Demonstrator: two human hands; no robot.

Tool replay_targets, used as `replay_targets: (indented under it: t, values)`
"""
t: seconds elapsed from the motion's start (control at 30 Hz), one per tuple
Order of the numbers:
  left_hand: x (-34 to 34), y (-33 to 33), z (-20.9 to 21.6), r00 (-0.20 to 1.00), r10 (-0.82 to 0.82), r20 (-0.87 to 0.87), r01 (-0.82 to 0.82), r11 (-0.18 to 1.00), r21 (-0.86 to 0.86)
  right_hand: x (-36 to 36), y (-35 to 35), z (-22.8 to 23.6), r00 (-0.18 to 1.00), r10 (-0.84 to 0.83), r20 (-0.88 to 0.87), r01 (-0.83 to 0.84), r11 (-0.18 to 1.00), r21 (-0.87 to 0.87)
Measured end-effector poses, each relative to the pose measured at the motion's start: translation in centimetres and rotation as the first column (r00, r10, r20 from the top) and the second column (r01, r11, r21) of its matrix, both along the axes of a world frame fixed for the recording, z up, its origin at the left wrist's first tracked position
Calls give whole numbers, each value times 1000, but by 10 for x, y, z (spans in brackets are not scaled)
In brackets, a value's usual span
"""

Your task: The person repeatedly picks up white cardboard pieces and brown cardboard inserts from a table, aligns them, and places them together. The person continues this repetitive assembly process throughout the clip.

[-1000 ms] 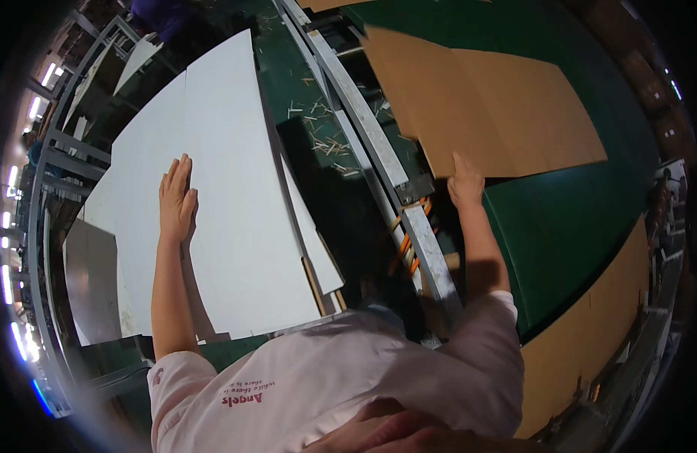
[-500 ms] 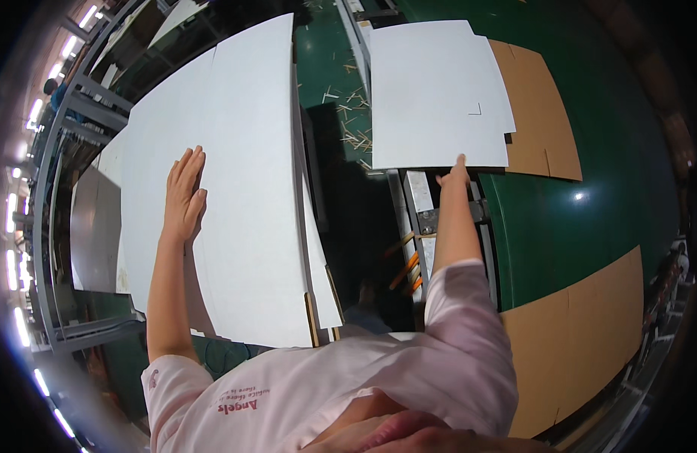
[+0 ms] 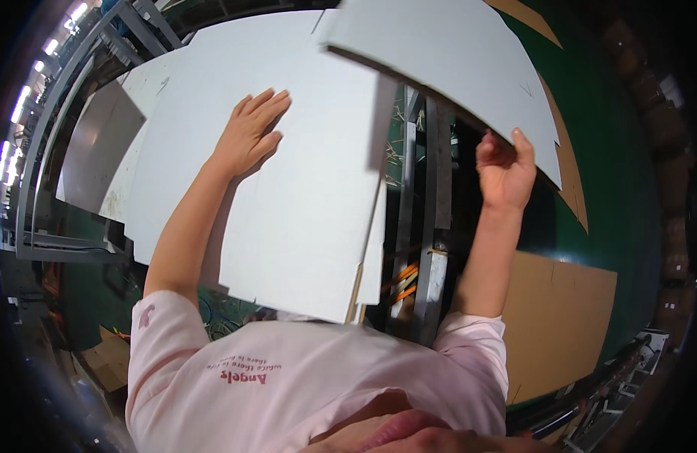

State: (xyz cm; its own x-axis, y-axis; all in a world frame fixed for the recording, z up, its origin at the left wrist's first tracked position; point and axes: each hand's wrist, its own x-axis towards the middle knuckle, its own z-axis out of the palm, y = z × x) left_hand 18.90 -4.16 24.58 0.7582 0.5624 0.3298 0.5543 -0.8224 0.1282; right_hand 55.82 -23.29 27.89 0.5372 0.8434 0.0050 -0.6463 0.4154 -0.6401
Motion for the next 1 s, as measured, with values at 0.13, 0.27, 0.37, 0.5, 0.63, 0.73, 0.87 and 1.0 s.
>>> replay_targets:
  t: [0.13,0.27,0.37,0.5,0.63,0.73,0.87,1.0]
  values:
    - [-2,-15,2,991,108,84,-91,979,-185,-144,-42,35,988,106,110,-101,993,-56]
    - [-25,-57,6,989,108,102,-70,944,-323,-275,-70,45,971,229,65,-226,973,-54]
    - [-75,-100,6,1000,-5,10,9,883,-469,-350,-69,19,938,332,96,-316,937,-146]
    - [-172,-161,-14,851,-225,-474,-343,444,-828,-438,-60,-8,889,456,-36,-439,831,-341]
    - [-264,-200,-17,932,-360,-42,320,872,-370,-485,-58,-44,726,668,-163,-666,625,-408]
    - [-288,-208,54,898,-426,-113,293,769,-568,-498,-41,-59,710,677,-196,-680,585,-442]
    - [-233,-210,61,887,-412,207,461,798,-388,-503,-38,-93,597,674,435,-462,732,-501]
    - [-165,-196,12,869,-477,131,468,878,98,-466,-70,-93,499,633,591,-449,773,-448]
